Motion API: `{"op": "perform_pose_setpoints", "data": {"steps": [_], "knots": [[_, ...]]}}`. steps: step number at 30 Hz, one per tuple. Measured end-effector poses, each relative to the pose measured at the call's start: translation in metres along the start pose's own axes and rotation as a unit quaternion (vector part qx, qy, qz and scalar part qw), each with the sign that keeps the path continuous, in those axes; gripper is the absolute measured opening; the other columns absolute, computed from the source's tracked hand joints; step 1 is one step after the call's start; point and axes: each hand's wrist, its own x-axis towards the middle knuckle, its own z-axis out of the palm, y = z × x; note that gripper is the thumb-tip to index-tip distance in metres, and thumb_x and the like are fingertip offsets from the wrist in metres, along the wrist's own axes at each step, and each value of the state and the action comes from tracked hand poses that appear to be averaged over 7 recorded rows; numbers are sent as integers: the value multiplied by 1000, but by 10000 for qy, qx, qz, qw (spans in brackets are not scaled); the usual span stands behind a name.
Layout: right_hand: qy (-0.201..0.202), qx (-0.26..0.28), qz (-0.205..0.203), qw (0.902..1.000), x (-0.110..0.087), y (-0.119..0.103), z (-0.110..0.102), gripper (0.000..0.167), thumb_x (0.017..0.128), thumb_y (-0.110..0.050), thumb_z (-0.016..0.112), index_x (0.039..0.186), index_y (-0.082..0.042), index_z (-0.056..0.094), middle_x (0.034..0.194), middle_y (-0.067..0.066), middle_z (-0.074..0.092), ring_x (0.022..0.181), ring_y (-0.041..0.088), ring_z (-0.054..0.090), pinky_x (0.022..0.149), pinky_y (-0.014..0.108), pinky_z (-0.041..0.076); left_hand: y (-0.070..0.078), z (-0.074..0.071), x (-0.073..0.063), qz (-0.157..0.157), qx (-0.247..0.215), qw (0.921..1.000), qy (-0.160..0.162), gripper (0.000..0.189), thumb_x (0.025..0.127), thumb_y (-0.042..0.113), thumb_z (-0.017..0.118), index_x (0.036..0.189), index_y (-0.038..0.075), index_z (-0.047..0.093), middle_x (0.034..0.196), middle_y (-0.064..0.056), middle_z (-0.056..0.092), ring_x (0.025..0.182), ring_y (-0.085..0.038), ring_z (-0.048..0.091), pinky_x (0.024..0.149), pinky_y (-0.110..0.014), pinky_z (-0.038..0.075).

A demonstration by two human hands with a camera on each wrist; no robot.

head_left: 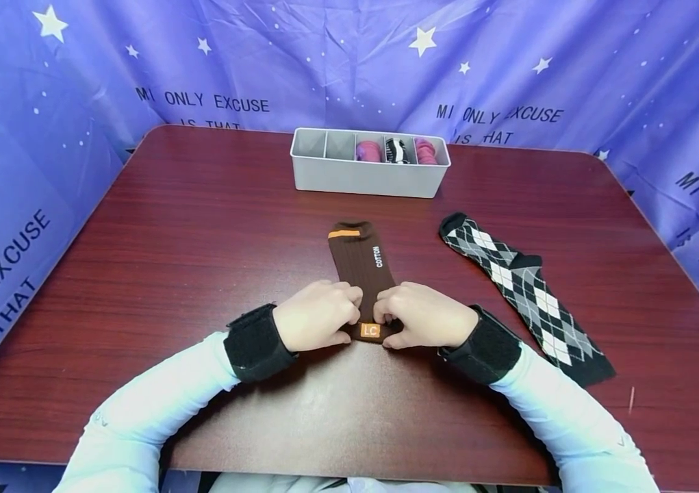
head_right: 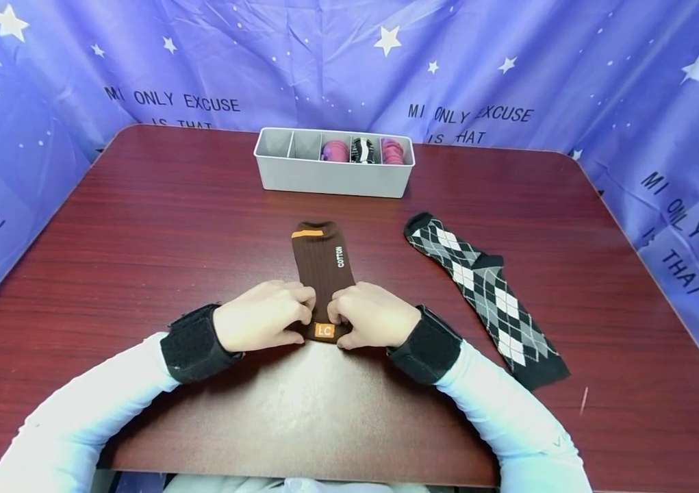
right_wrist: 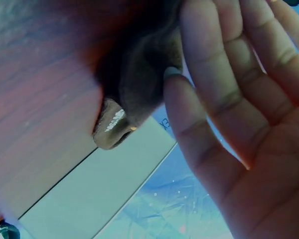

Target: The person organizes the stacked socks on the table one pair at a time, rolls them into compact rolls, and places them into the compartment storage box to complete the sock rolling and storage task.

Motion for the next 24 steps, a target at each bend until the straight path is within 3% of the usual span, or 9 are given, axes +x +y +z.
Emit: {"op": "perform_pose_setpoints", "data": {"steps": [5,14,21,24], "knots": [[-128,79,-13,9999,-2,0,-2,3,64,-16,60,66,-18,58,62,-9,44,55,4,38,52,17,31,3,0,-1,30,22,10000,1,14,62,29,71,69,19,64,75,5,50,73,-12,50,59,-27,42],[-190,329,-135,9992,-6,-1,-5,8,72,-10,59,68,-16,61,63,-9,44,53,0,37,51,15,32,3,6,0,65,-150,9998,120,6,66,15,58,61,16,56,67,3,50,68,-14,53,57,-28,41],[300,-54,-291,9991,-7,-1,-10,11,78,-21,59,67,-19,62,67,-12,49,59,4,48,58,19,39,-2,1,0,-431,-524,9958,-621,10,68,8,54,61,14,57,77,4,48,74,-13,48,59,-28,42],[411,81,-276,9987,-5,-2,-8,13,76,-30,61,72,-18,58,69,-11,51,62,5,50,61,20,39,-4,0,0,-671,-611,9928,-786,9,70,10,54,63,14,57,76,3,47,74,-14,48,59,-28,42]]}}
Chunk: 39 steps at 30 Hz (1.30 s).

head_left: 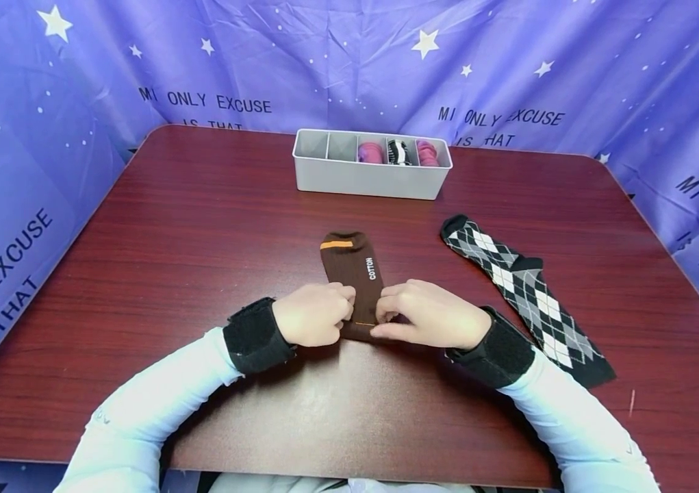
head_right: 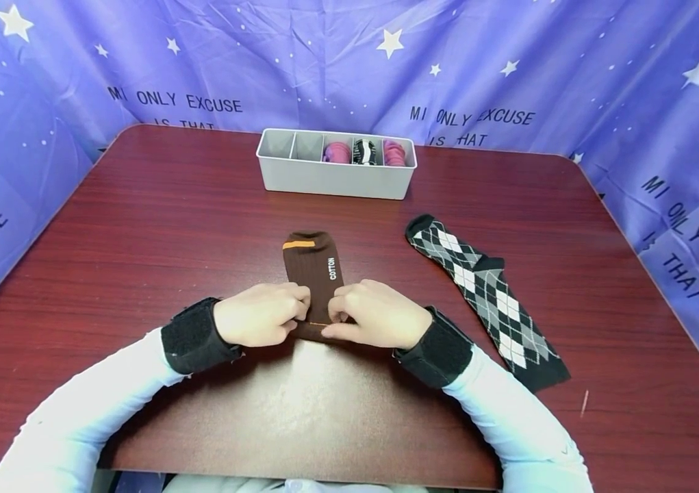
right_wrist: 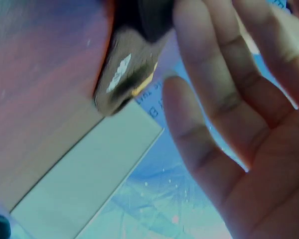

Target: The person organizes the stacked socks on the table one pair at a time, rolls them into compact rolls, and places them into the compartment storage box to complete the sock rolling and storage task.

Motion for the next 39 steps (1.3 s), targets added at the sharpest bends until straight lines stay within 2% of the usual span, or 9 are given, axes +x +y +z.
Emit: {"op": "perform_pose_setpoints", "data": {"steps": [2,5,9,12,16,20,25,34,39], "knots": [[-31,52,73,10000,1,0,2,17,73,-32,64,77,-17,56,70,-9,52,64,5,48,62,21,38,-1,0,1,-100,-50,9999,89,7,71,9,54,66,14,56,74,3,48,72,-14,49,58,-28,41],[-45,15,185,9998,0,0,4,24,68,-27,68,82,-15,52,73,-7,51,66,5,45,63,23,36,-2,1,3,-130,-122,9984,536,8,71,6,55,72,13,50,68,3,49,67,-14,51,54,-28,40],[193,-171,116,9996,0,1,4,24,67,-18,68,83,-15,51,80,-5,50,71,6,45,66,25,37,-2,4,4,26,-19,9931,1176,13,71,3,55,69,12,47,63,3,47,62,-14,50,50,-26,36],[393,-395,-14,9984,0,1,5,19,67,-16,68,81,-16,55,82,-5,49,74,7,46,68,27,38,-1,3,4,114,188,9902,1377,14,72,5,57,63,15,51,65,4,47,63,-15,49,49,-26,36],[419,-629,14,9971,1,2,6,15,68,-25,68,78,-17,59,82,-5,48,75,9,46,69,27,39,0,1,3,116,302,9910,1296,12,68,16,64,62,18,55,68,4,47,67,-16,50,52,-28,39],[226,-558,140,9981,1,2,6,28,62,-35,72,79,-16,59,83,-4,49,77,10,46,69,28,37,0,0,3,89,438,9941,987,18,62,26,70,65,17,55,71,3,48,70,-16,50,56,-29,40],[69,-479,235,9985,2,3,8,36,57,-30,75,82,-15,54,81,-5,50,78,11,46,69,28,36,-2,3,5,33,561,9940,935,13,64,21,67,64,16,55,71,3,53,71,-17,53,60,-31,41],[20,-233,158,9996,4,3,7,8,71,-16,61,76,-14,55,69,-7,52,64,6,45,66,27,38,-5,5,3,211,88,9929,1166,16,69,9,62,75,13,47,57,4,52,55,-11,54,50,-29,40],[15,-123,35,9999,5,3,8,8,76,-10,56,71,-15,53,60,-10,47,57,3,43,59,24,36,-4,4,3,169,39,9941,1073,14,70,8,61,74,14,49,63,4,54,62,-12,55,52,-30,41]]}}
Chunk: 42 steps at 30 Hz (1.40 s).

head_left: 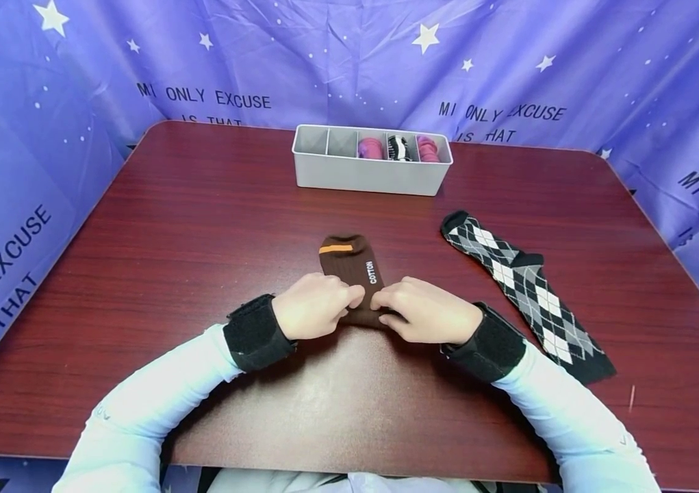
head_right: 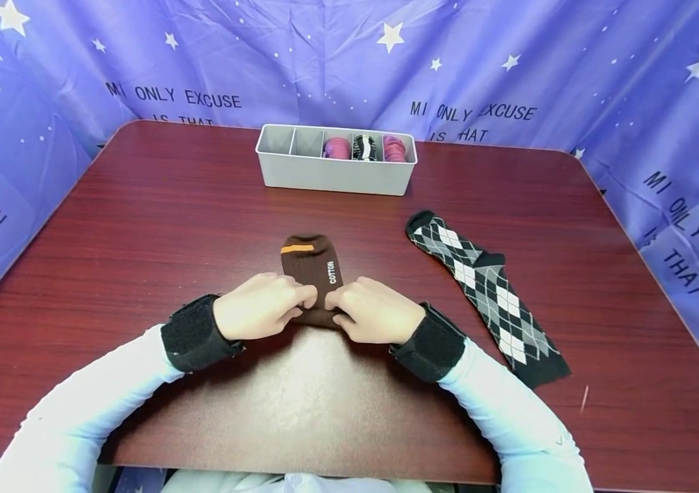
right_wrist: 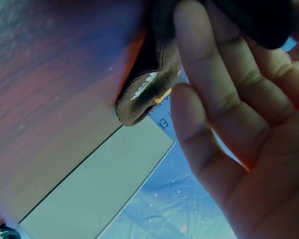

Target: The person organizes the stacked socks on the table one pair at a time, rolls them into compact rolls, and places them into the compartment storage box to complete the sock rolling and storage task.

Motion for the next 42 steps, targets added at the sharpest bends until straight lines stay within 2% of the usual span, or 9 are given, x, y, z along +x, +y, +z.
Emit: {"op": "perform_pose_setpoints", "data": {"steps": [5,10,16,19,25,29,32,37,42], "knots": [[-160,150,148,9997,1,0,1,13,77,-5,55,70,-15,52,59,-10,46,55,2,43,55,19,36,2,-1,-1,-46,103,9999,65,11,71,10,62,73,15,53,71,4,53,69,-14,56,56,-30,43],[-261,323,284,9987,1,2,2,13,78,-4,55,72,-15,52,62,-10,49,55,2,43,54,17,36,5,-1,-1,11,39,9994,351,17,68,9,65,72,13,49,67,3,52,66,-13,55,53,-29,42],[60,195,109,9997,1,6,4,13,74,-3,59,80,-14,57,79,-5,52,72,6,49,67,23,41,7,3,0,217,340,9973,620,16,65,1,60,64,16,53,68,4,48,67,-14,50,53,-26,39],[262,171,82,9995,1,7,3,16,73,-2,60,83,-15,57,81,-6,53,73,6,49,67,24,41,7,5,1,262,509,9957,728,13,65,5,62,63,17,57,70,4,49,69,-14,50,56,-27,39],[472,10,88,9988,2,8,4,17,72,-2,60,84,-14,58,79,-6,55,70,6,50,64,24,41,7,3,0,245,702,9957,543,12,62,15,68,68,16,58,72,4,52,72,-15,52,57,-28,37],[513,-369,111,9979,2,9,4,13,75,-6,59,85,-14,61,78,-4,55,72,9,50,65,27,41,9,1,0,192,844,9953,427,20,61,20,70,78,16,60,74,4,56,75,-15,55,60,-28,37],[465,-310,208,9982,1,8,2,14,77,-9,57,89,-15,62,79,-6,58,73,8,52,67,27,41,10,0,0,191,928,9947,399,27,61,22,71,84,16,60,77,3,59,77,-14,56,63,-29,39],[201,-242,299,9991,0,4,-1,13,82,-22,53,88,-16,63,81,-7,58,75,7,52,70,28,42,11,0,0,254,956,9940,458,22,64,19,68,84,16,59,77,3,59,77,-14,57,67,-30,41],[134,-320,308,9989,0,2,-1,24,79,-40,54,79,-18,63,78,-7,52,71,6,47,65,25,37,10,1,-1,297,851,9942,590,22,66,11,65,83,13,52,71,1,58,71,-16,57,60,-30,41]]}}
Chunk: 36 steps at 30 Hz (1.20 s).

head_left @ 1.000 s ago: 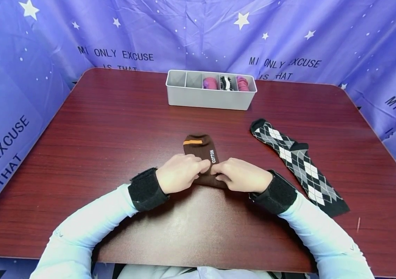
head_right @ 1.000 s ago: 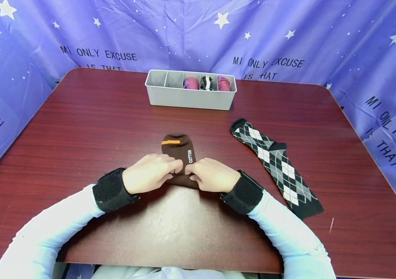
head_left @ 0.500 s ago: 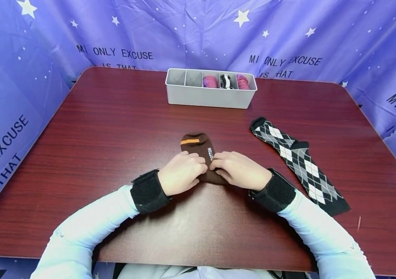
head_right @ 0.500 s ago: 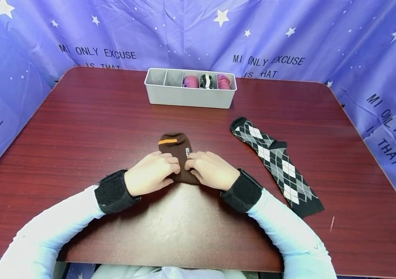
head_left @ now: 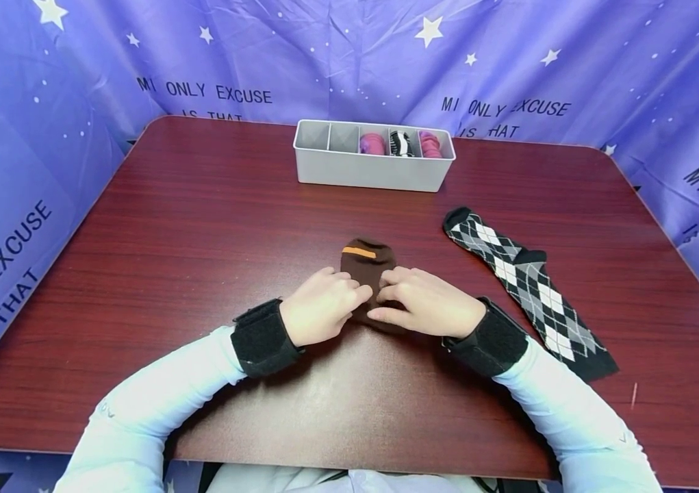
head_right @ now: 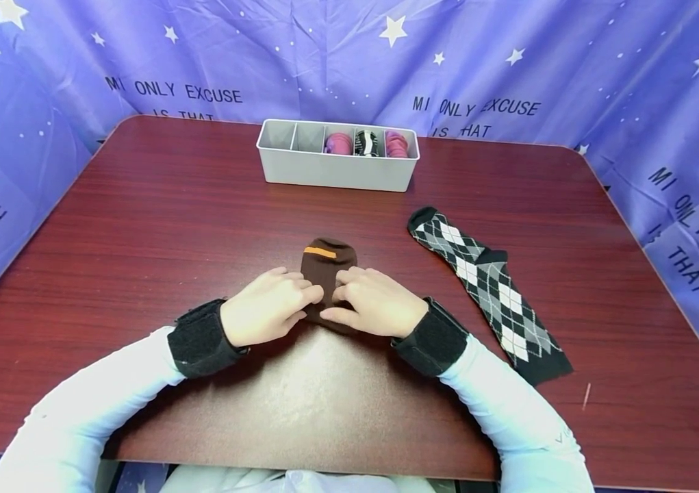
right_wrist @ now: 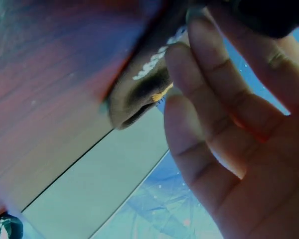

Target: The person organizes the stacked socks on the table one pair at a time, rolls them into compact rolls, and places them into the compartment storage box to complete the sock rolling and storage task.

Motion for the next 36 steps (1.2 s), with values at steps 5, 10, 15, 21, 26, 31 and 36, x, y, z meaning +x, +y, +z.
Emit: {"op": "perform_pose_setpoints", "data": {"steps": [5,10,15,21,26,31,36], "knots": [[-102,5,9,9999,-1,-1,0,37,66,-51,62,83,-18,62,81,-9,53,72,6,47,65,25,36,-2,-1,1,-76,-391,9992,-101,25,64,3,62,82,12,46,63,1,54,64,-17,55,53,-31,41],[-136,195,-65,9997,2,0,-1,25,68,-32,67,85,-18,56,76,-11,54,71,4,48,67,26,36,-8,3,2,-272,-877,9956,-212,23,66,0,59,80,11,44,58,2,51,58,-15,55,52,-32,41],[-35,108,-193,9998,4,1,0,9,76,-25,61,78,-18,54,71,-9,50,68,5,46,65,27,35,-10,3,4,-351,-982,9942,-255,17,69,1,57,74,12,45,57,2,51,57,-14,54,51,-33,40],[64,-262,-154,9995,2,2,4,4,76,-19,60,77,-16,57,74,-5,49,69,10,47,63,29,36,-9,-3,3,-348,-759,9959,-338,9,75,9,57,72,15,52,66,3,55,66,-15,56,53,-32,40],[213,-183,-193,9994,2,4,5,8,75,-14,62,81,-14,57,72,-6,55,65,8,50,62,27,38,-6,-7,0,-331,-574,9975,-258,11,72,13,63,79,16,55,77,3,57,75,-15,56,59,-32,42],[191,195,-187,9995,2,6,3,14,73,-14,63,86,-15,56,70,-9,57,59,5,49,58,23,39,-3,-9,1,-351,-449,9968,-555,22,68,22,68,83,15,54,79,3,60,78,-15,57,66,-34,42],[173,401,-59,9990,2,6,3,13,72,-14,65,79,-14,54,71,-8,53,61,5,45,59,22,37,-1,-9,1,-343,-323,9956,-809,32,64,27,71,87,15,54,84,0,59,82,-17,56,71,-37,43]]}}
